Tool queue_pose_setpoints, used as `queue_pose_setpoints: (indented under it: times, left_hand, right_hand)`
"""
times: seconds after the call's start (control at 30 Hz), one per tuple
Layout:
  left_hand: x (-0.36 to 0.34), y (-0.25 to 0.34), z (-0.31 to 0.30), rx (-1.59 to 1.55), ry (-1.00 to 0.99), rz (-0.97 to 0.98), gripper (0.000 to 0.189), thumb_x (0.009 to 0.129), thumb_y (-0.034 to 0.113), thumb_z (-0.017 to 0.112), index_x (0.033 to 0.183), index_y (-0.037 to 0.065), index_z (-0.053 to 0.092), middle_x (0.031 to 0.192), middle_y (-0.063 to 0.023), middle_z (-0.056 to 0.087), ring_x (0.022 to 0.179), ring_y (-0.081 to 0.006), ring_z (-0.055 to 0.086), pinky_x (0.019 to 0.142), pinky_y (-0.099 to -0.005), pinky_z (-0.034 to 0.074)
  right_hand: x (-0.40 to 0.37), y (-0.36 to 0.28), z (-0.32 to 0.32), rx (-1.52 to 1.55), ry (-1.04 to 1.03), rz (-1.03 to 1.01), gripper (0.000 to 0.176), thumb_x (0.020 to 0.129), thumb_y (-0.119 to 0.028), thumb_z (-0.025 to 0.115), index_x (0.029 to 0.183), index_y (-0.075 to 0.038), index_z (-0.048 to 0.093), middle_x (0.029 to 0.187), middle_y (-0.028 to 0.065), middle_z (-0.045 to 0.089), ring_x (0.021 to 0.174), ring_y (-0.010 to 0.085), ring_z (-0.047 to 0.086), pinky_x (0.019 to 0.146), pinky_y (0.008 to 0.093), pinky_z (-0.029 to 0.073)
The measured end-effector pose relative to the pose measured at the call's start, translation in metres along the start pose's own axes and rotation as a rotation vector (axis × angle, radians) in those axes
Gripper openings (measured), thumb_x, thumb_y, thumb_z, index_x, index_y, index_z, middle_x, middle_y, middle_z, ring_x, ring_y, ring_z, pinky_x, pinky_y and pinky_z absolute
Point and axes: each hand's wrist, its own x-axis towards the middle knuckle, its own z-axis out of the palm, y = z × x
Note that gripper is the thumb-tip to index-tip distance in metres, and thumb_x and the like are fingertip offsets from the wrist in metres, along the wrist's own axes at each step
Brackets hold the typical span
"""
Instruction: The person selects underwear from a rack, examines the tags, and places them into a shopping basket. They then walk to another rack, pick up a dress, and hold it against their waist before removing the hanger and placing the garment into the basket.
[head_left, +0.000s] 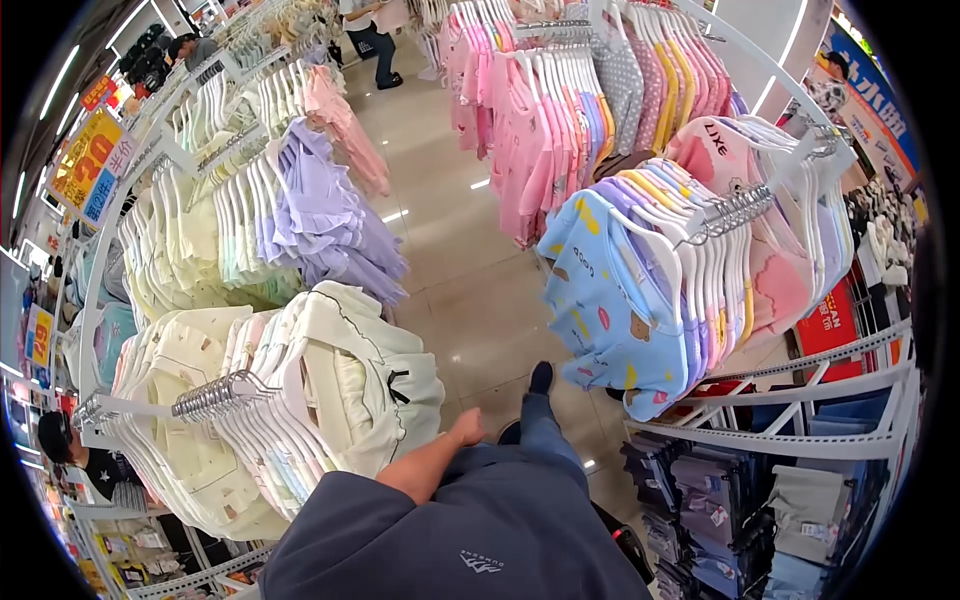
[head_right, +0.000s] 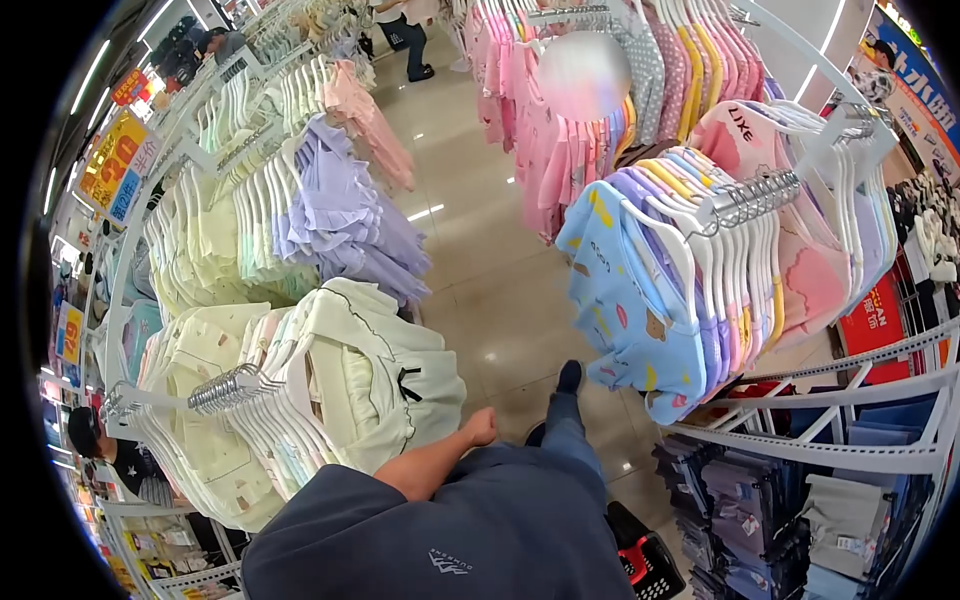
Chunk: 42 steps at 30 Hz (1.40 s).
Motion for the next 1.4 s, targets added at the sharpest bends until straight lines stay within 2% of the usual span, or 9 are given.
queue_pose_setpoints:
  times: [0.27, 0.47, 0.6, 0.63, 0.7, 0.9, 1.13, 1.3, 1.4]
  left_hand:
    - [0.013, -0.012, -0.045, 0.085, -0.016, -0.318, 0.020, 0.072, 0.014, 0.056, 0.083, -0.001, 0.065, 0.089, -0.0282, 0.063, 0.088, -0.0447, 0.060, 0.076, -0.0498, 0.049]
    - [0.090, -0.045, -0.063, 0.080, -0.099, -0.246, 0.021, 0.071, 0.013, 0.054, 0.074, -0.005, 0.063, 0.078, -0.0294, 0.062, 0.077, -0.0450, 0.062, 0.069, -0.0483, 0.051]
    - [0.159, 0.002, -0.100, 0.176, -0.140, -0.148, 0.018, 0.071, 0.012, 0.057, 0.070, -0.005, 0.063, 0.071, -0.0275, 0.062, 0.072, -0.0433, 0.063, 0.064, -0.0453, 0.052]
    - [0.178, 0.011, -0.107, 0.061, -0.139, -0.161, 0.015, 0.069, 0.010, 0.060, 0.068, -0.005, 0.062, 0.069, -0.0263, 0.063, 0.069, -0.0409, 0.065, 0.063, -0.0445, 0.052]
    - [0.208, 0.028, -0.120, -0.040, -0.155, -0.161, 0.013, 0.067, 0.009, 0.063, 0.066, -0.004, 0.062, 0.067, -0.0251, 0.063, 0.066, -0.0385, 0.066, 0.062, -0.0437, 0.052]
    - [0.262, 0.109, -0.165, -0.005, -0.127, 0.009, 0.005, 0.063, 0.001, 0.064, 0.061, -0.001, 0.060, 0.057, -0.0133, 0.062, 0.055, -0.0195, 0.063, 0.053, -0.0334, 0.050]
    - [0.301, 0.058, -0.180, -0.099, -0.211, -0.115, 0.016, 0.074, 0.001, 0.053, 0.059, -0.005, 0.057, 0.054, -0.0151, 0.060, 0.048, -0.0212, 0.061, 0.048, -0.0333, 0.049]
    - [0.329, 0.035, -0.212, -0.047, -0.277, -0.124, 0.022, 0.078, 0.000, 0.049, 0.061, -0.007, 0.060, 0.054, -0.0142, 0.059, 0.049, -0.0228, 0.061, 0.046, -0.0334, 0.049]
    - [0.353, 0.042, -0.239, -0.093, -0.321, -0.143, 0.020, 0.078, -0.001, 0.048, 0.064, -0.008, 0.061, 0.055, -0.0147, 0.060, 0.049, -0.0217, 0.061, 0.045, -0.0324, 0.048]
  right_hand:
    - [-0.022, 0.005, 0.015, -0.117, 0.018, 0.015, 0.032, 0.076, -0.018, 0.064, 0.095, 0.007, 0.063, 0.089, 0.0174, 0.068, 0.080, 0.0295, 0.066, 0.070, 0.0398, 0.051]
    - [-0.040, 0.040, 0.050, -0.343, 0.103, -0.068, 0.028, 0.074, -0.014, 0.065, 0.093, 0.007, 0.064, 0.087, 0.0174, 0.068, 0.079, 0.0287, 0.067, 0.070, 0.0386, 0.052]
    - [-0.056, 0.024, 0.067, -0.690, 0.253, -0.341, 0.026, 0.073, -0.012, 0.066, 0.092, 0.007, 0.065, 0.086, 0.0174, 0.068, 0.078, 0.0282, 0.068, 0.070, 0.0378, 0.052]
    - [-0.041, 0.028, 0.076, -0.668, 0.255, -0.317, 0.026, 0.073, -0.012, 0.066, 0.092, 0.007, 0.065, 0.086, 0.0174, 0.068, 0.078, 0.0282, 0.068, 0.070, 0.0378, 0.052]
    - [-0.055, -0.024, 0.053, -0.007, 0.065, 0.374, 0.031, 0.083, -0.024, 0.063, 0.100, 0.001, 0.066, 0.089, 0.0148, 0.069, 0.082, 0.0265, 0.068, 0.074, 0.0354, 0.053]
    - [-0.059, -0.072, 0.074, 0.493, -0.018, 0.349, 0.009, 0.080, -0.002, 0.062, 0.076, 0.004, 0.056, 0.062, 0.0116, 0.053, 0.052, 0.0258, 0.053, 0.048, 0.0419, 0.048]
    - [-0.131, -0.169, 0.061, 0.758, -0.070, 0.375, 0.011, 0.079, 0.000, 0.059, 0.071, 0.002, 0.053, 0.056, 0.0110, 0.048, 0.044, 0.0270, 0.050, 0.041, 0.0418, 0.045]
    - [-0.097, -0.162, 0.129, 0.591, 0.102, 0.229, 0.009, 0.075, 0.000, 0.063, 0.071, 0.002, 0.055, 0.055, 0.0107, 0.051, 0.041, 0.0255, 0.050, 0.038, 0.0390, 0.044]
    - [-0.165, -0.216, 0.120, 0.571, 0.138, 0.217, 0.010, 0.072, -0.004, 0.066, 0.073, 0.004, 0.060, 0.059, 0.0124, 0.059, 0.045, 0.0253, 0.059, 0.041, 0.0383, 0.048]
